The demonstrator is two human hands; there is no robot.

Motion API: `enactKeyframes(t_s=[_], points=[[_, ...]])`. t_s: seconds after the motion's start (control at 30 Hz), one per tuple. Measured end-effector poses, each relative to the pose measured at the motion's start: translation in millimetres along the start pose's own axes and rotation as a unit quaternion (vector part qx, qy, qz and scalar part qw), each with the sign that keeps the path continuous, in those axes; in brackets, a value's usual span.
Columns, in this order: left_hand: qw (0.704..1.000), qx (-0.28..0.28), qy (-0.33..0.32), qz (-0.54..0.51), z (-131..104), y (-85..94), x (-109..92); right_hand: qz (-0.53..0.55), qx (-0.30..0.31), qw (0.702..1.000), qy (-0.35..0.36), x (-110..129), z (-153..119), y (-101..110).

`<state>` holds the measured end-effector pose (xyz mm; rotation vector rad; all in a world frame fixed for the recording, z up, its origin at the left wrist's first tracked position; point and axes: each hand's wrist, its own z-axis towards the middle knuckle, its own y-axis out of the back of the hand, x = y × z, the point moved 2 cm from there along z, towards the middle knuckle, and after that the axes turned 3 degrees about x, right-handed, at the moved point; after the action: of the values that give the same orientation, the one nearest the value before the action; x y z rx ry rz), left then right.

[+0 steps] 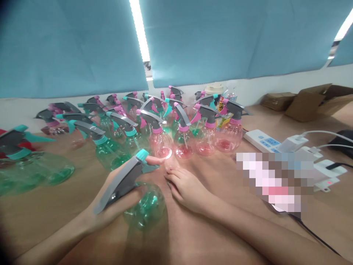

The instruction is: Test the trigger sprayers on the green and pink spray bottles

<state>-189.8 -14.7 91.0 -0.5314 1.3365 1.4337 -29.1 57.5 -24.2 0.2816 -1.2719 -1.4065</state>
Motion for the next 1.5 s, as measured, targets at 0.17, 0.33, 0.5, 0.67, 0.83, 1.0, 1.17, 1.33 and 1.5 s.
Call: enactKeyframes(t_s=[0.17,0.33,0.5,0.67,0.83,1.0,1.17,1.33,1.5], points=[[0.999,-0.008,-0.036,0.002,5.9,-1.5,-2.6,-0.008,0.005,1.0,0.006,2.3,1.2,2.7],[1.0,-0.011,-0.013,-0.026,9.9,-1.2,-0.8,0.006,0.009,1.0,0.001,3.6,2.1,3.9],[0.999,-0.004,0.031,-0.043,8.1,-3.4,-2.5,0.004,0.005,1.0,-0.001,2.9,1.2,2.2],[0.999,-0.008,0.04,-0.034,7.7,-7.3,-0.6,0.015,0.005,1.0,0.003,6.8,3.9,5.5],[1.0,-0.008,0.018,0.019,6.9,-7.7,10.8,0.024,0.008,1.0,0.005,7.5,5.1,7.1],[0.999,0.001,-0.022,0.047,7.8,-6.8,12.4,0.019,0.013,1.0,0.003,4.9,3.8,5.0],[0.997,0.002,-0.038,0.067,9.3,-6.5,10.8,0.012,0.018,1.0,-0.003,1.7,2.3,3.2],[0.998,-0.016,-0.031,0.051,9.0,-5.5,9.4,0.012,0.018,1.0,-0.004,0.7,1.8,2.5],[0.998,-0.023,-0.031,0.045,10.3,-3.8,2.1,0.009,0.009,1.0,0.004,2.1,1.8,3.5]])
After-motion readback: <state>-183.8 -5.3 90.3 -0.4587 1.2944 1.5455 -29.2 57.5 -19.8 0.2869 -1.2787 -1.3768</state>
